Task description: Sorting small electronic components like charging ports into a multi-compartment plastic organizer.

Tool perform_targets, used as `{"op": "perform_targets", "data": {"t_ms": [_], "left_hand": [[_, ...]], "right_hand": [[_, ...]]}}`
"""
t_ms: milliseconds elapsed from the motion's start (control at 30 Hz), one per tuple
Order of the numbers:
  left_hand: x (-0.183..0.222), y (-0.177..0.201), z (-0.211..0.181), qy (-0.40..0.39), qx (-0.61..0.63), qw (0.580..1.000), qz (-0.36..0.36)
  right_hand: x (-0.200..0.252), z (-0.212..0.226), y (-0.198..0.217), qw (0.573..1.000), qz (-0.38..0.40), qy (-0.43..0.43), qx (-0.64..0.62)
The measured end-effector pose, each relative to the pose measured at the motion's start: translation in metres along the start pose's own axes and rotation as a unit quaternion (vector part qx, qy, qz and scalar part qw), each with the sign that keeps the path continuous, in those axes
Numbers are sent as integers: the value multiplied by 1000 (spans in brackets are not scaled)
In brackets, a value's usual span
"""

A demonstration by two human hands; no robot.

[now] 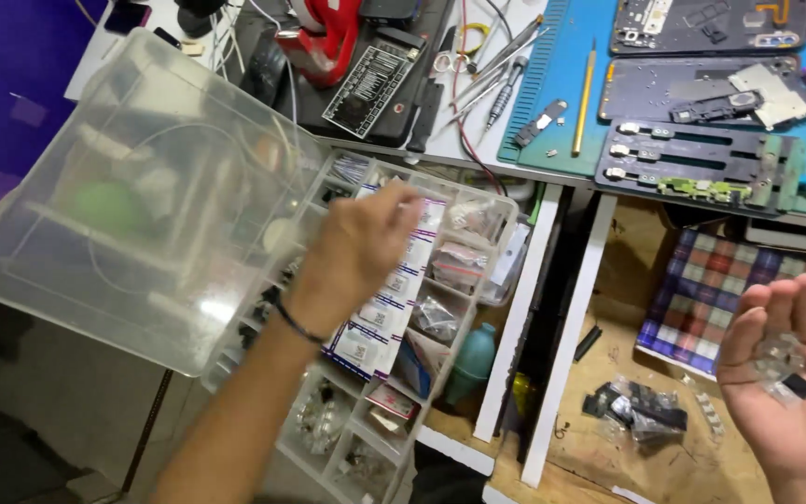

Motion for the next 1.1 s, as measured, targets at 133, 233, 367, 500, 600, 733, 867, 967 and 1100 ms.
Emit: {"op": "perform_targets", "data": {"t_ms": [133,233,367,500,600,733,867,967,1100], "left_hand": [[8,27,114,361,-150,910,137],[13,11,133,293,-158,919,213],[8,-3,151,251,-162,929,216],[1,5,145,289,-129,910,267],[2,15,140,350,-76,892,277],[-2,27,128,387,20,877,284],[-8,31,145,356,29,888,289],[-16,27,156,342,-34,876,338],[-18,27,151,309,-100,856,403]], "right_hand": [[-3,-1,3,999,31,13,1],[-4,-2,4,1000,3,14,15],[-1,-5,-7,999,-20,19,34],[9,-2,-21,998,-51,0,41],[5,-1,-11,999,-34,-3,36],[8,5,-13,1000,-27,4,15],[6,5,-11,1000,-24,-1,8],[7,5,-12,1000,-7,-5,-9],[8,7,-15,1000,-23,-4,-11]]}}
Point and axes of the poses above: each hand's wrist, its own x-axis away from the middle knuckle, its own y-axis out of the back of the hand, z = x × y, the point moved 2 cm from there along -x, towards the middle knuckle, and after that the axes turned 13 degrees about z, right-handed, at the moved point
